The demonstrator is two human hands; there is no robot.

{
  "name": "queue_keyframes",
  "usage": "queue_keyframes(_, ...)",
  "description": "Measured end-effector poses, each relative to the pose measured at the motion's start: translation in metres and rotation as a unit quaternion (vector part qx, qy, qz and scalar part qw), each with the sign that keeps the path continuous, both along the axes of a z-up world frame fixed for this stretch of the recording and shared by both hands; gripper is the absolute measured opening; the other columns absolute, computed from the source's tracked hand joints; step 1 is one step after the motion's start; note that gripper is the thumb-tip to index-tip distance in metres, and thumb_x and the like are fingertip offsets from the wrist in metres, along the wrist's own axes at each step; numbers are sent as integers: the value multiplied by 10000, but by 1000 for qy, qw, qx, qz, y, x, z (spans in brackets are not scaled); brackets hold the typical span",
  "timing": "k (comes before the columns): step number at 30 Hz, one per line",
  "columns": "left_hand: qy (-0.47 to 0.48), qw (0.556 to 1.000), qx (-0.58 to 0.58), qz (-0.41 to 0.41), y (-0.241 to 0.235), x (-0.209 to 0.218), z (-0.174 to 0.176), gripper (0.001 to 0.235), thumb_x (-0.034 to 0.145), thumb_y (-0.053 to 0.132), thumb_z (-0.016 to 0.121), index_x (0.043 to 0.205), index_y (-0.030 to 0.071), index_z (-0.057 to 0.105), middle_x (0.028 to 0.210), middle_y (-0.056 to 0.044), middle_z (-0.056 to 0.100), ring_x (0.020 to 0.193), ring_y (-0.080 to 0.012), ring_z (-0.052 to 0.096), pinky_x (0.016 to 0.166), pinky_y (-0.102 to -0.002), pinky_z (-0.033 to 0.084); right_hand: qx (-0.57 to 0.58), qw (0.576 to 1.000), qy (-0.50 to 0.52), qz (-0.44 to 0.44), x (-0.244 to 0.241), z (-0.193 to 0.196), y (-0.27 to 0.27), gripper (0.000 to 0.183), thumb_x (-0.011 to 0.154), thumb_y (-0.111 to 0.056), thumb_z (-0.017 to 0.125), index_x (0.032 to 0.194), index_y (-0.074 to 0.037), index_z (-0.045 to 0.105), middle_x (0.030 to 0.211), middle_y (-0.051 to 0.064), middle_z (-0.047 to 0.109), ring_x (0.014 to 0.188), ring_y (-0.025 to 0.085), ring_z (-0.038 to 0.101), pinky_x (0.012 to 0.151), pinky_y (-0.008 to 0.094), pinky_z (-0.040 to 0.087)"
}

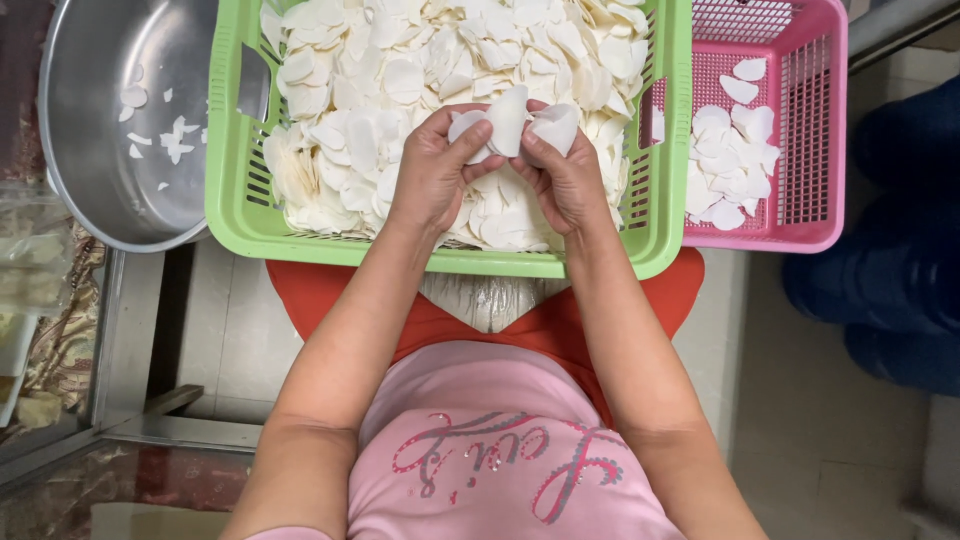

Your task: The person sits with a green basket on their lap and sorts white vegetable slices by hand. They pick up slices, separate them, and place them into a pink basket to the right or a metal bowl to the left.

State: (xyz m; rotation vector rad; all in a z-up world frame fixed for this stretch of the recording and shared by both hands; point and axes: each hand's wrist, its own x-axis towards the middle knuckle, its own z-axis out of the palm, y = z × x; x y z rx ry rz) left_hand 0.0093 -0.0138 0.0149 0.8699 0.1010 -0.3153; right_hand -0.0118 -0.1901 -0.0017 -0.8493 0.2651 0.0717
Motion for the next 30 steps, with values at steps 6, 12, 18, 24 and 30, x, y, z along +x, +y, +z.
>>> queue_keyframes(6, 19, 998, -16, 59, 2, 10, 2, 297, 921, -11, 695, 1203, -56, 615, 1120, -207, 675, 858, -228, 721, 698, -242, 657, 201, 979, -38, 22, 4, -14, -13, 587, 997, -133, 395, 1556, 35, 329, 1418, 325, 546, 1180, 380, 656, 980, 511, 610)
queue_keyframes(12, -48, 997, 58, -10, -59, 23, 16, 274, 887, -14, 725, 1153, 19, 663, 1079, -206, 673, 803, -264, 754, 640, -228, 703, 32, 995, -39, -85, -12, 11, -61, 403, 1013, -7, 525, 1406, 75, 501, 1321, 268, 609, 1074, 359, 718, 850, 338, 690)
queue_keyframes(18, -92, 987, 89, -96, -200, 21, 1, 300, 885, -45, 695, 1169, 48, 663, 1224, -178, 636, 794, -228, 736, 683, -309, 706, -351, 889, 13, -293, -40, 22, -152, 154, 1031, -57, 677, 1166, -81, 606, 916, 19, 690, 726, 87, 690, 616, 185, 630)
queue_keyframes(24, -296, 897, 246, -218, -301, 9, -19, 845, 847, 347, 599, 1473, -165, 352, 1527, -379, 430, 1372, -454, 539, 1072, -454, 552, -563, 778, -61, -272, -46, -30, -247, 320, 1066, -26, 529, 1359, 99, 560, 1310, 241, 677, 1167, 256, 703, 969, 292, 595)
queue_keyframes(30, -393, 812, 421, -96, -162, 31, -9, 567, 863, -57, 582, 1420, 50, 560, 1519, -210, 505, 1468, -345, 428, 1237, -441, 372, -672, 683, -187, -217, -22, 16, -153, 473, 948, 200, 559, 1381, 12, 545, 1366, 211, 558, 1275, 354, 567, 1066, 488, 565)
